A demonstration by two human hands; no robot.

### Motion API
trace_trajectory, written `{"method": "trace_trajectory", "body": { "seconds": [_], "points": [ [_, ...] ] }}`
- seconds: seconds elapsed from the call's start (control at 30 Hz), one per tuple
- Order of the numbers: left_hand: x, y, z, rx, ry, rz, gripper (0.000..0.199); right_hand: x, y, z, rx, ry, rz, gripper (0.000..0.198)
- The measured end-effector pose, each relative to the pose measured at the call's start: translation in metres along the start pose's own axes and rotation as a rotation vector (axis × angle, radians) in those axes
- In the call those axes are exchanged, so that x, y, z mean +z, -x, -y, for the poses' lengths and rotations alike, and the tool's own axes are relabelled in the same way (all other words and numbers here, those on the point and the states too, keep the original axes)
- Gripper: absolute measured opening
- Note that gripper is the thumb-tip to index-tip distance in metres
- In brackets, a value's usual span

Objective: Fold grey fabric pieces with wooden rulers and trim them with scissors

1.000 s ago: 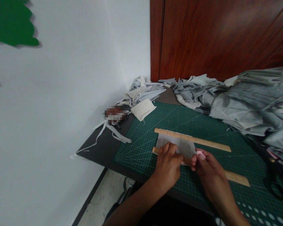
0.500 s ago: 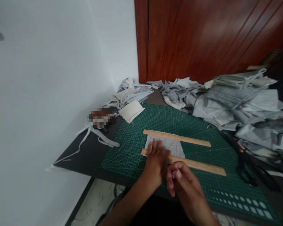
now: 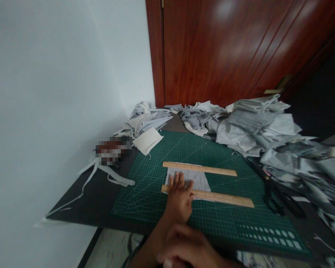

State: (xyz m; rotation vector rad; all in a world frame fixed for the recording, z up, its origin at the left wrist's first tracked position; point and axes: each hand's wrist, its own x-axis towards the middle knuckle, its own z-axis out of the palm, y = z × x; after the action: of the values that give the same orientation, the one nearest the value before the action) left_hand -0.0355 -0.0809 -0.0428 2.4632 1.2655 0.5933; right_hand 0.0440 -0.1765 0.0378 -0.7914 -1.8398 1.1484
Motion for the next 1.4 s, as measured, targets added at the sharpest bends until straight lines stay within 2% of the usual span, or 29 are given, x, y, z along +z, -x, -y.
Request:
{"method": "trace_trajectory", "body": {
  "seconds": [0.1, 0.2, 0.27, 0.3, 0.37, 0.5, 0.63, 0.77, 0.87, 0.93, 1.13, 1.27, 1.4],
  "points": [
    [0.006, -0.002, 0.004, 0.018, 0.055, -0.060, 0.049, -0.044, -0.031, -0.013, -0.029, 0.264, -0.078, 0.016],
    [0.001, -0.001, 0.000, 0.034, 0.048, -0.077, 0.050, -0.097, -0.053, -0.040, 0.005, 0.388, -0.141, 0.005],
    [-0.005, 0.001, -0.004, 0.030, 0.024, -0.047, 0.045, -0.126, -0.055, -0.058, 0.045, 0.445, -0.172, 0.003],
    [-0.008, 0.001, -0.005, 0.020, 0.011, -0.032, 0.043, -0.136, -0.052, -0.064, 0.063, 0.481, -0.171, 0.006],
    [-0.013, 0.001, -0.008, 0.004, -0.013, -0.006, 0.043, -0.149, -0.042, -0.070, 0.131, 0.505, -0.056, 0.012],
    [-0.017, 0.000, -0.008, 0.004, -0.029, 0.043, 0.048, -0.149, -0.027, -0.065, 0.246, 0.531, 0.175, 0.012],
    [-0.012, -0.001, -0.004, -0.019, -0.032, 0.066, 0.045, -0.140, -0.025, -0.060, 0.351, 0.588, 0.237, 0.014],
    [-0.006, 0.000, 0.004, -0.009, -0.047, 0.088, 0.063, -0.138, -0.025, -0.058, 0.380, 0.614, 0.213, 0.016],
    [-0.007, 0.001, 0.007, 0.020, -0.068, 0.094, 0.064, -0.138, -0.023, -0.056, 0.355, 0.638, 0.206, 0.010],
    [-0.009, 0.002, 0.007, 0.037, -0.103, 0.099, 0.060, -0.139, -0.022, -0.057, 0.355, 0.641, 0.207, 0.005],
    [-0.031, -0.004, -0.008, 0.085, -0.293, 0.199, 0.047, -0.136, -0.021, -0.072, 0.376, 0.615, 0.197, 0.009],
    [-0.046, -0.020, -0.013, 0.098, -0.384, 0.169, 0.035, -0.131, -0.021, -0.077, 0.405, 0.565, 0.195, 0.013],
    [-0.051, -0.040, -0.003, 0.245, -0.374, 0.168, 0.029, -0.130, -0.021, -0.075, 0.469, 0.564, 0.161, 0.014]
  ]
}}
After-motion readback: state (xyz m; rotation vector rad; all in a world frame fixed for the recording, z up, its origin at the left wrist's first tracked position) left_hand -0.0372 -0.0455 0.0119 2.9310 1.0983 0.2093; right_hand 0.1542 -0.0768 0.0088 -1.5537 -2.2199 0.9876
